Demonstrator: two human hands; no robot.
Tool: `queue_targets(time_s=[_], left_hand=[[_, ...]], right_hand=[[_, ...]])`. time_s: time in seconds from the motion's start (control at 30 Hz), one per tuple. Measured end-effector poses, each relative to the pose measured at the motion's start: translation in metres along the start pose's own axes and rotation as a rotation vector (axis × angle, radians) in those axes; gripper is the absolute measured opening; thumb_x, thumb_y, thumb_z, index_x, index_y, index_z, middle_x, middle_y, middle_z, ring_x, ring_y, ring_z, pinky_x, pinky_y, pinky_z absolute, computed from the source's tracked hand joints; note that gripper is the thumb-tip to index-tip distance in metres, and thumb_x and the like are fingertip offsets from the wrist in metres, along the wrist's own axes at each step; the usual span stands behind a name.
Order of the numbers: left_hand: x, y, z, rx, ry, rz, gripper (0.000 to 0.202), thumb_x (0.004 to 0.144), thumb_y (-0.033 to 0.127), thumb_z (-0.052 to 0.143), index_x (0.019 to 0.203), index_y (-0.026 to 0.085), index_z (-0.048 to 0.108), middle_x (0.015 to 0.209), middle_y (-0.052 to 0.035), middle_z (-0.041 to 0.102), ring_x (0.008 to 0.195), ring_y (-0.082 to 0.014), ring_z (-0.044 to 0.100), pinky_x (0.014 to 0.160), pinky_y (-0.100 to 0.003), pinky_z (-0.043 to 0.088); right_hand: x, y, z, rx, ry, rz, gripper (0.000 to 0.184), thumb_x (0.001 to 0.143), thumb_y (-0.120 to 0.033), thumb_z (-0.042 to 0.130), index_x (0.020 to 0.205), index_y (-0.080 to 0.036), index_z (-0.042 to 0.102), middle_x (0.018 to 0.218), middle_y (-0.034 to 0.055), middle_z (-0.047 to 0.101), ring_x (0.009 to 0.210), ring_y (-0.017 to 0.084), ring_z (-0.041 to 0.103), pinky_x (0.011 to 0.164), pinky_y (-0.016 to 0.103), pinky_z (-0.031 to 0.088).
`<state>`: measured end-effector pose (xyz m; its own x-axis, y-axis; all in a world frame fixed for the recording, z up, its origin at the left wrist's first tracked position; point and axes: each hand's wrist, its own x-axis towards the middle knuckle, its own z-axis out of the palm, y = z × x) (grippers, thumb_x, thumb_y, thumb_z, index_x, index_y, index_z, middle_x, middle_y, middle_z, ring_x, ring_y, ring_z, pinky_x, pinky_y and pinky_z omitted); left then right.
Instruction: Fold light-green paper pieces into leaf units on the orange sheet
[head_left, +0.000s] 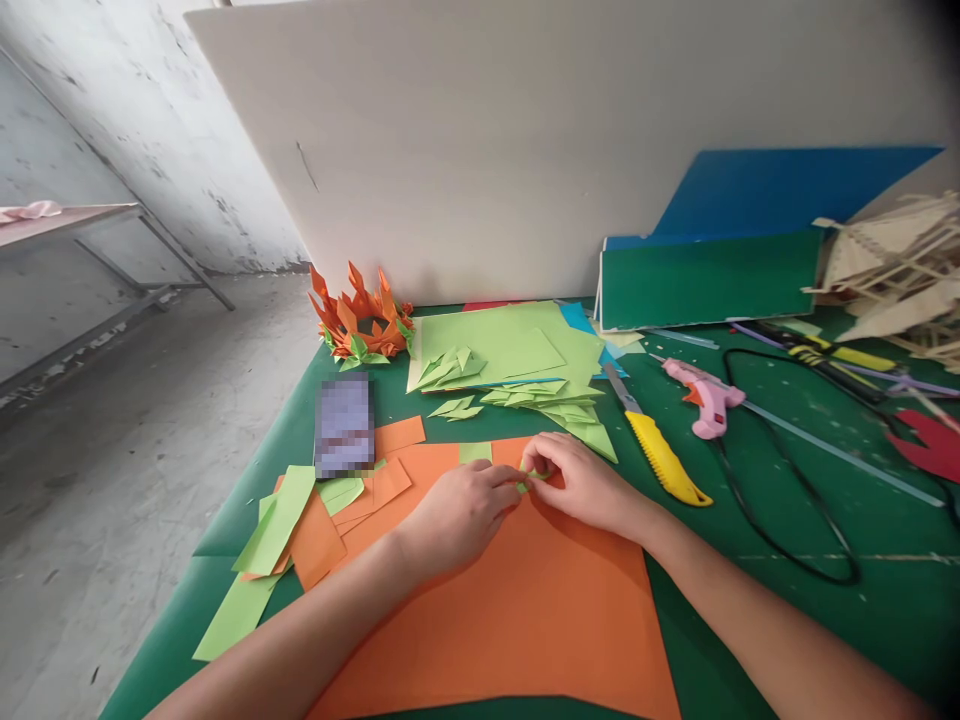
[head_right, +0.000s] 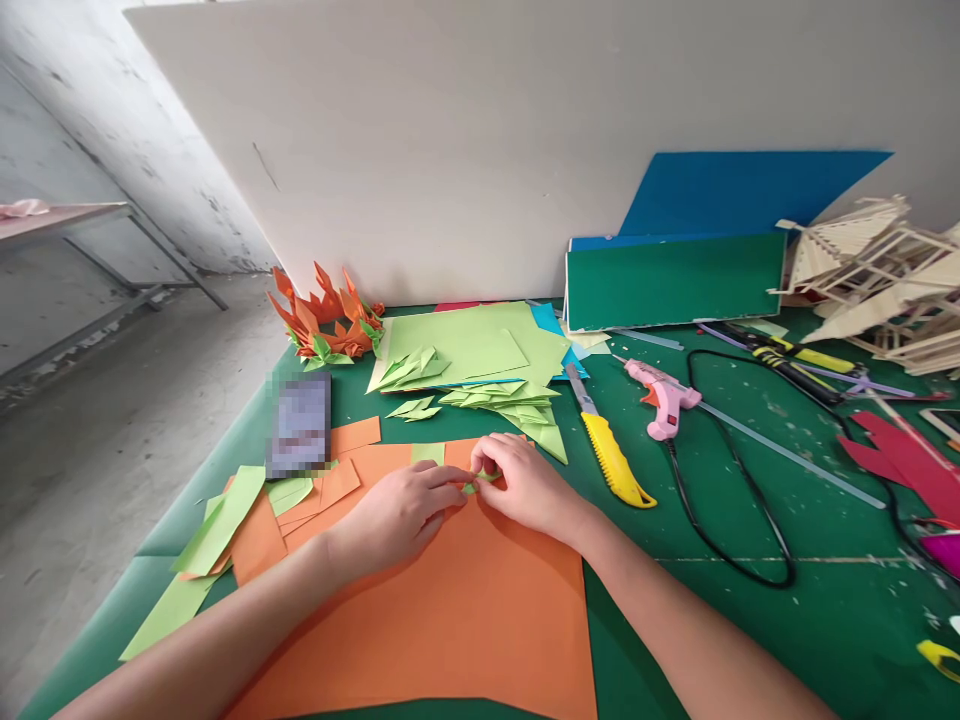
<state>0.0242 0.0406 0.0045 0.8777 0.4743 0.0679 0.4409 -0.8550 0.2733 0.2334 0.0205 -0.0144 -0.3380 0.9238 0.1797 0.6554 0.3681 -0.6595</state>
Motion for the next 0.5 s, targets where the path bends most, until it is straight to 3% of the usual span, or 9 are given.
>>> queue_targets(time_s=[0.17,0.3,0.5], left_hand=[[0.000,-0.001,0.001,-0.020,0.012,-0.017,0.029,0.090,0.010,0.040,0.092,0.019,0.067,0.124,-0.0018,0.062,0.086,-0.0185,0.058,0.074,-0.031,0.048],[-0.002,-0.003,0.001,-0.055,0.037,0.007,0.030,0.090,0.008,0.040,0.095,0.019,0.068,0.119,-0.0026,0.066,0.084,-0.0181,0.056,0.075,-0.031,0.048],[-0.005,-0.007,0.002,-0.072,0.074,0.060,0.034,0.095,0.013,0.036,0.103,0.021,0.068,0.122,-0.0022,0.065,0.085,-0.0182,0.052,0.079,-0.032,0.046]], right_hand=[[-0.001,0.002,-0.007,0.035,-0.063,-0.002,0.022,0.081,0.000,0.045,0.080,-0.020,0.053,0.083,0.0003,0.057,0.078,0.014,0.053,0.066,0.025,0.043],[-0.001,0.007,-0.012,0.052,-0.089,-0.027,0.027,0.087,-0.003,0.046,0.085,-0.022,0.064,0.090,0.0016,0.061,0.085,0.014,0.057,0.071,0.025,0.045],[-0.002,0.014,-0.020,-0.100,-0.140,-0.257,0.031,0.089,-0.007,0.051,0.093,-0.026,0.075,0.087,0.0030,0.064,0.084,0.016,0.059,0.072,0.026,0.044]])
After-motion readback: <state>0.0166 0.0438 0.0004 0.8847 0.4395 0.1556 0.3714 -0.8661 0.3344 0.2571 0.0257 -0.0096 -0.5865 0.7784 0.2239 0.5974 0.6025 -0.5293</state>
